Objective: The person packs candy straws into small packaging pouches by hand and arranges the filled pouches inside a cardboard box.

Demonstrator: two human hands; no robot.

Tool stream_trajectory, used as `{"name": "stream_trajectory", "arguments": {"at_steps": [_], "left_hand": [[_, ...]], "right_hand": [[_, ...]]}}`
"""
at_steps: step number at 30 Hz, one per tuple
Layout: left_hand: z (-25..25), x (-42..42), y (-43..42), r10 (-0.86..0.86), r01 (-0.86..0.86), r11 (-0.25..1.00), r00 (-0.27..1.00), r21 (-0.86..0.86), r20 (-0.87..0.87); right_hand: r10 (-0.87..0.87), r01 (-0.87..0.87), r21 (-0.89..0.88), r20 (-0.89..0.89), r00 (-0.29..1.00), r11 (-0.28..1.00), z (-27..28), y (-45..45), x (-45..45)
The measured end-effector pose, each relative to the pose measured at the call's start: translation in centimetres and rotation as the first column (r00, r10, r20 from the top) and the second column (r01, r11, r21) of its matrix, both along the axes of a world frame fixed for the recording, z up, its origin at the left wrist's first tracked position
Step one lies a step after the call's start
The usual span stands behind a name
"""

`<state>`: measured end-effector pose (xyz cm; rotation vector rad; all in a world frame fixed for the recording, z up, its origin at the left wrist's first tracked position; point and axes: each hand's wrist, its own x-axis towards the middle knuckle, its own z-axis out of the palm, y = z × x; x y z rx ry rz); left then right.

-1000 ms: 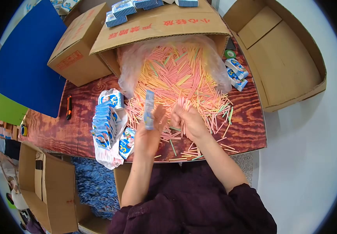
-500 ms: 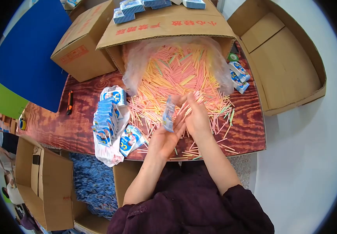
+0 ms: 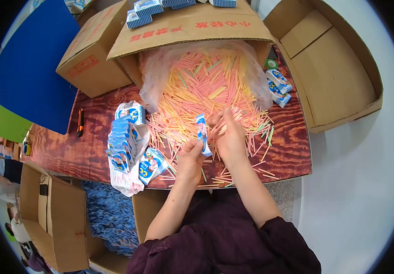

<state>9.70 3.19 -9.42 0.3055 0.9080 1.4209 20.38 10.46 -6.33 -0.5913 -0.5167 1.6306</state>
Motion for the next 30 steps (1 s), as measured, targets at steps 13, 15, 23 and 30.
{"name": "stream_trajectory", "arguments": {"at_steps": [13,15,23,30], "left_hand": [[4.7,0.2,-1.2,0.055,-0.082,0.996,0.886,0.038,0.461],[4.2,-0.1,-1.5,0.012,-0.030,0.999,0.802,0.020,0.597],[4.2,-0.8,-3.1,-0.019,-0.015,0.999,0.708,0.042,0.706],[3.4,-3.8,-5.9,0.028,-0.049,0.998,0.878,0.030,0.478]], "right_hand": [[-0.011,-0.053,0.183,0.335,0.942,0.982,2.7,-3.6,-0.8],[-0.010,-0.131,0.225,0.534,0.846,0.965,2.5,-4.9,-1.0],[-0.321,-0.178,0.515,0.730,0.604,0.838,2.0,-5.8,-0.2],[-0.133,-0.329,0.497,0.687,0.715,0.803,4.2,-6.9,0.8]]}}
